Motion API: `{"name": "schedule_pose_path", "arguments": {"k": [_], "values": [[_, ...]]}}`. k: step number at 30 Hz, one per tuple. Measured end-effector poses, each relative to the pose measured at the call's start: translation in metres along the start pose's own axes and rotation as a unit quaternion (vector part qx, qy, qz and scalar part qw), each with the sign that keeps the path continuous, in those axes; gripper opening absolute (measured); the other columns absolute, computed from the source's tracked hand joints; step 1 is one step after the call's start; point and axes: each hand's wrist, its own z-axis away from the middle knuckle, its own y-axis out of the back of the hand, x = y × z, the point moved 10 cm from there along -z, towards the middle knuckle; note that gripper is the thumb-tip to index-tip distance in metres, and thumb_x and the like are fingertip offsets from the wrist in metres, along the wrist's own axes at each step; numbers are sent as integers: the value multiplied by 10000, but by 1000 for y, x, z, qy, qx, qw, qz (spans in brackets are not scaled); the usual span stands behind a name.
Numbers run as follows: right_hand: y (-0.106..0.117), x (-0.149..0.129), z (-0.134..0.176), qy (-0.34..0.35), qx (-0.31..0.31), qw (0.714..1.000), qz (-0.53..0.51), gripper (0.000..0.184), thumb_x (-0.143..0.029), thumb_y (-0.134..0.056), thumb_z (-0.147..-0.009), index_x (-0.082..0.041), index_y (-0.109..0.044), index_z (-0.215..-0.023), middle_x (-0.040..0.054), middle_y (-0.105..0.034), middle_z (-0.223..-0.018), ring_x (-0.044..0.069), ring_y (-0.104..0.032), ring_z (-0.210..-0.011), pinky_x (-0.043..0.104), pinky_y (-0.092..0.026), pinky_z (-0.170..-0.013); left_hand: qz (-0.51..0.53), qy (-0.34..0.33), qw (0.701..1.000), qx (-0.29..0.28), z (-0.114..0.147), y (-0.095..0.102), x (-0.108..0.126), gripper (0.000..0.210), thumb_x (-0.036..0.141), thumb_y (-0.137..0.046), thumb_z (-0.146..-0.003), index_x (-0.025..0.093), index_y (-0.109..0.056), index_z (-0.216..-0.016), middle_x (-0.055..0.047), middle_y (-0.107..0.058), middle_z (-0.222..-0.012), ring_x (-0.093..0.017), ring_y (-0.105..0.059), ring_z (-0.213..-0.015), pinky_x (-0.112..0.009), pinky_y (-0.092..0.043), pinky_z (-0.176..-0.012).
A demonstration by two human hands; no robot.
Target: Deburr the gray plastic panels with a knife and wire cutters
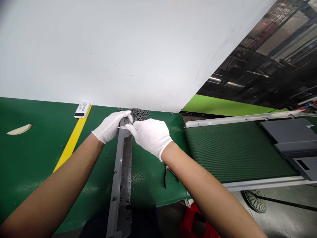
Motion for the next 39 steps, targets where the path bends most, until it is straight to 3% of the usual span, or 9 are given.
{"name": "schedule_pose_path", "arguments": {"k": [10,30,39], "values": [[-5,12,-3,-47,-21,999,-11,670,-709,-285,-1028,-266,-745,-826,27,-716,-711,174,-605,-628,299,-303,-584,-28,-5,1000,6,-2,0,0,430,489,-471,-993,211,-665,-728,-20,-618,-742,-180,-513,-703,-304,-411,-702],[-2,9,-3,-8,-5,1000,16,682,-714,-276,-1026,-269,-729,-778,18,-679,-662,176,-555,-577,308,-265,-577,-67,-28,997,-8,3,-3,11,441,449,-433,-1020,210,-630,-705,-16,-635,-761,-185,-543,-739,-307,-414,-750],[-4,10,-3,-9,-11,999,29,675,-699,-278,-1034,-262,-735,-799,25,-698,-691,181,-597,-621,306,-298,-603,-50,-17,999,-5,2,-3,7,445,463,-442,-1014,209,-634,-702,-24,-636,-751,-185,-545,-713,-309,-423,-719]]}}
